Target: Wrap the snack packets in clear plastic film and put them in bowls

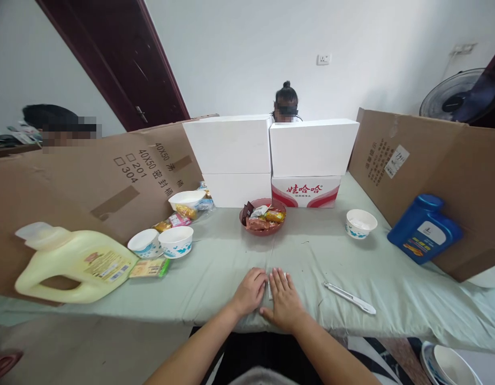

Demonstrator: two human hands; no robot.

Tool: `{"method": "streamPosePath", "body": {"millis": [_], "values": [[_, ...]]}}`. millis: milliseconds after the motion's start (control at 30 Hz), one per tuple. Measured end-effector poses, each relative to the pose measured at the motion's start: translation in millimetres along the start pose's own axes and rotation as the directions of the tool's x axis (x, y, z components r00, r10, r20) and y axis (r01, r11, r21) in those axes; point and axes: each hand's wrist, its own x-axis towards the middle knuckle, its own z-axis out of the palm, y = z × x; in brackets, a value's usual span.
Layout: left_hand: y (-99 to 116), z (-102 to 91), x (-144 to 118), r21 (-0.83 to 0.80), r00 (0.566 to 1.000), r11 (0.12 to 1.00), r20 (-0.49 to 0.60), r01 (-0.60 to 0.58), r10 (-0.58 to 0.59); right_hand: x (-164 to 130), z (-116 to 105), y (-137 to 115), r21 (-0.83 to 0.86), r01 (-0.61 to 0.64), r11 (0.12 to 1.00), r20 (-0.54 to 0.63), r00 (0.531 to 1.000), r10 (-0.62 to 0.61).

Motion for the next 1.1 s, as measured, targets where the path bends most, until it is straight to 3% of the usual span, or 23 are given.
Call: {"method": "streamPosePath", "body": {"millis": [133,267,367,467,567,667,867,967,1100], "values": [[5,-4.0,5,0.024,0.996,0.996,0.041,0.082,-0.083,-8,5,13,-0.023,-0.004,1.000,-0.202,0.979,-0.001],[15,-0.8,22,0.135,0.952,0.944,0.026,0.300,-0.306,-28,18,32,-0.069,-0.110,0.992,-0.425,0.903,0.070],[21,6.5,35,0.120,0.912,0.917,0.114,0.381,-0.394,-44,26,38,-0.111,-0.156,0.982,-0.507,0.858,0.079],[23,10.8,40,0.046,0.910,0.926,0.176,0.374,-0.376,-53,25,35,-0.114,-0.159,0.981,-0.524,0.848,0.076],[21,9.9,42,-0.010,0.920,0.935,0.185,0.354,-0.346,-54,21,29,-0.073,-0.155,0.985,-0.525,0.846,0.094],[18,9.0,41,-0.056,0.899,0.909,0.188,0.413,-0.397,-54,19,28,0.003,-0.154,0.988,-0.510,0.850,0.134],[17,15.5,36,-0.357,0.886,0.811,0.174,0.463,-0.429,-39,-2,37,0.348,-0.120,0.930,-0.489,0.823,0.289],[24,16.2,35,-0.559,0.896,0.712,0.146,0.424,-0.419,-20,-21,37,0.541,-0.103,0.835,-0.363,0.867,0.342],[30,12.9,28,-0.653,0.919,0.673,0.096,0.348,-0.382,3,-38,39,0.760,-0.201,0.618,-0.051,0.930,0.364]]}}
